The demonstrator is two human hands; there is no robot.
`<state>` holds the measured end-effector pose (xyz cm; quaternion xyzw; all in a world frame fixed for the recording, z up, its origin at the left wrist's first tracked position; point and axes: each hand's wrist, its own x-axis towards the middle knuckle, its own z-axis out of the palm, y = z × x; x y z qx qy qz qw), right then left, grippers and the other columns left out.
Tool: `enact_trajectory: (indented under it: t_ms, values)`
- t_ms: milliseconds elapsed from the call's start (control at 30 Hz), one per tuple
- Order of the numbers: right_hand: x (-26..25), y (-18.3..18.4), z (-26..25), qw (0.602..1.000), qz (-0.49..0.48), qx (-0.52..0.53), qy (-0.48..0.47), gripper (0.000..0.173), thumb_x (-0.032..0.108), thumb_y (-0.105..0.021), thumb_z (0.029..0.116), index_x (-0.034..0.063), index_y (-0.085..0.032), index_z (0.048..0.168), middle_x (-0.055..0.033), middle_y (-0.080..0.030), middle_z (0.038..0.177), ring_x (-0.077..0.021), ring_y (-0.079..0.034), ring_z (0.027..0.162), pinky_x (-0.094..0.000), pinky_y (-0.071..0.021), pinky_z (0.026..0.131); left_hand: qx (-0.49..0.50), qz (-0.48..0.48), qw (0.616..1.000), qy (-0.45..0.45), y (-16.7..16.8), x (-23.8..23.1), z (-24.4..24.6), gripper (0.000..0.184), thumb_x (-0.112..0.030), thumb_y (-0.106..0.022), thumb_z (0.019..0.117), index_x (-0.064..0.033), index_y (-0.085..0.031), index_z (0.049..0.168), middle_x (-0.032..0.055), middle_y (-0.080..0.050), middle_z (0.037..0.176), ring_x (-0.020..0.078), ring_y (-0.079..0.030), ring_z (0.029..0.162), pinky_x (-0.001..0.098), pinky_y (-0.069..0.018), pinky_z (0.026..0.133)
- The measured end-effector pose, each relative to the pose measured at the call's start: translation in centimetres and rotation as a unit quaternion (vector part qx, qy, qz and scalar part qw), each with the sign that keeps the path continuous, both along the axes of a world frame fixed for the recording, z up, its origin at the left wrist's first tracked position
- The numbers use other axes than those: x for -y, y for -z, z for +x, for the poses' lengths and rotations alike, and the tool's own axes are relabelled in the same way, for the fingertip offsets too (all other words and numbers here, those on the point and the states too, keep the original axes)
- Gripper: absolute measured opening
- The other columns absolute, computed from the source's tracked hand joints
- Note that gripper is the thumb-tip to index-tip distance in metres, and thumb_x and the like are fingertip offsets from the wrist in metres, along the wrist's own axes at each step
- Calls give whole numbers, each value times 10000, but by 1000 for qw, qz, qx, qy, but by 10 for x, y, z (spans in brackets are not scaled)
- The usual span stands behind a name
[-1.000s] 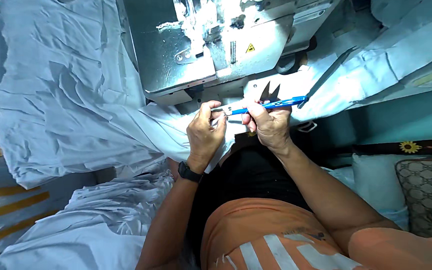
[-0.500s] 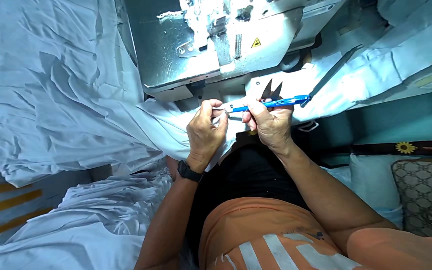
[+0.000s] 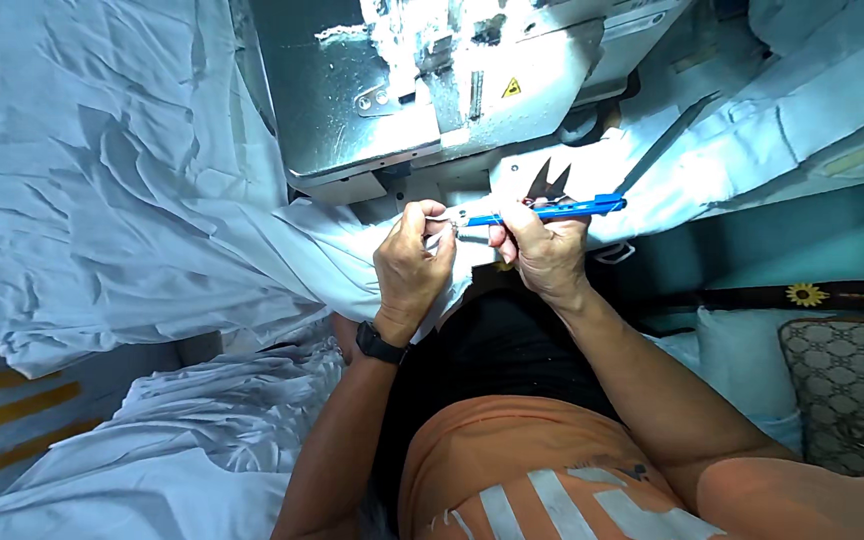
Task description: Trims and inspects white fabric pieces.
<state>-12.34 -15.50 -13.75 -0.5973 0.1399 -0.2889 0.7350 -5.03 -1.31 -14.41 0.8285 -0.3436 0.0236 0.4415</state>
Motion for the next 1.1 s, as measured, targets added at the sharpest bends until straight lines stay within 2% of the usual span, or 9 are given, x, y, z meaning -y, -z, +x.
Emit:
enact_trajectory:
  t_ms: [367,467,567,633,700,833,900,1000,1100]
  values:
    - [4,-7,-1,999,0,-7,38,121,7,-566,988,107,-633,987,82,-652,691,32,-544,513,-113,-463,479,13,3,1000,14,2,-1,2,231,-66,-684,924,-42,-612,1142,57,-701,856,124,-671,726,277,-559,640]
    - [23,-19,-8,967,-249,-11,59,103,-21,-640,916,10,-683,1003,37,-710,908,44,-648,798,-112,-543,731,6,46,992,120,-13,-6,19,244,-114,-660,945,-4,-685,1163,115,-719,957,211,-683,844,360,-553,780]
    - [48,-39,-19,810,-547,-188,96,146,48,-642,960,-46,-735,1021,-230,-709,971,-341,-698,791,-456,-529,645,24,133,952,275,-31,-15,41,464,-392,-777,832,-35,-754,1127,138,-698,1146,297,-640,1050,435,-508,898]
    - [56,-44,-18,758,-554,-334,78,199,20,-569,976,-57,-703,1101,-302,-665,1061,-501,-669,818,-635,-476,634,54,156,932,323,-36,-17,44,284,-280,-821,811,-39,-756,947,168,-676,1133,338,-631,1052,445,-520,875]
    - [67,-40,-11,761,-514,-395,40,252,6,-545,977,-60,-693,1170,-308,-655,1158,-525,-657,961,-682,-469,757,83,154,924,340,-38,-18,46,171,-178,-797,844,-26,-721,849,187,-681,1102,347,-648,1025,449,-529,855]
    - [80,-37,-8,807,-467,-362,-1,382,-62,-580,901,-31,-663,1272,-303,-641,1242,-509,-622,1135,-693,-456,905,70,23,955,287,-75,-24,55,160,-109,-707,913,45,-685,878,200,-710,1039,281,-671,1037,446,-495,956]
    - [68,-46,-15,837,-467,-279,62,285,-11,-601,913,-76,-682,1178,-302,-673,1137,-460,-668,1009,-617,-505,838,56,-40,970,232,-108,-26,57,157,-88,-650,937,66,-639,908,124,-682,881,98,-649,862,248,-524,819]
    - [27,-64,-19,910,-401,-52,92,254,142,-601,993,-56,-664,846,-72,-643,775,0,-555,684,-159,-461,654,43,-82,975,202,-135,-26,59,122,-58,-633,951,40,-576,906,8,-603,757,-42,-562,687,129,-478,660]
    - [-16,-72,-13,921,-384,55,15,314,250,-667,960,-56,-719,914,-101,-689,804,-45,-614,702,-173,-508,654,50,-99,977,181,-146,-20,55,117,-42,-630,948,10,-549,881,-36,-537,687,-57,-483,590,113,-413,569]
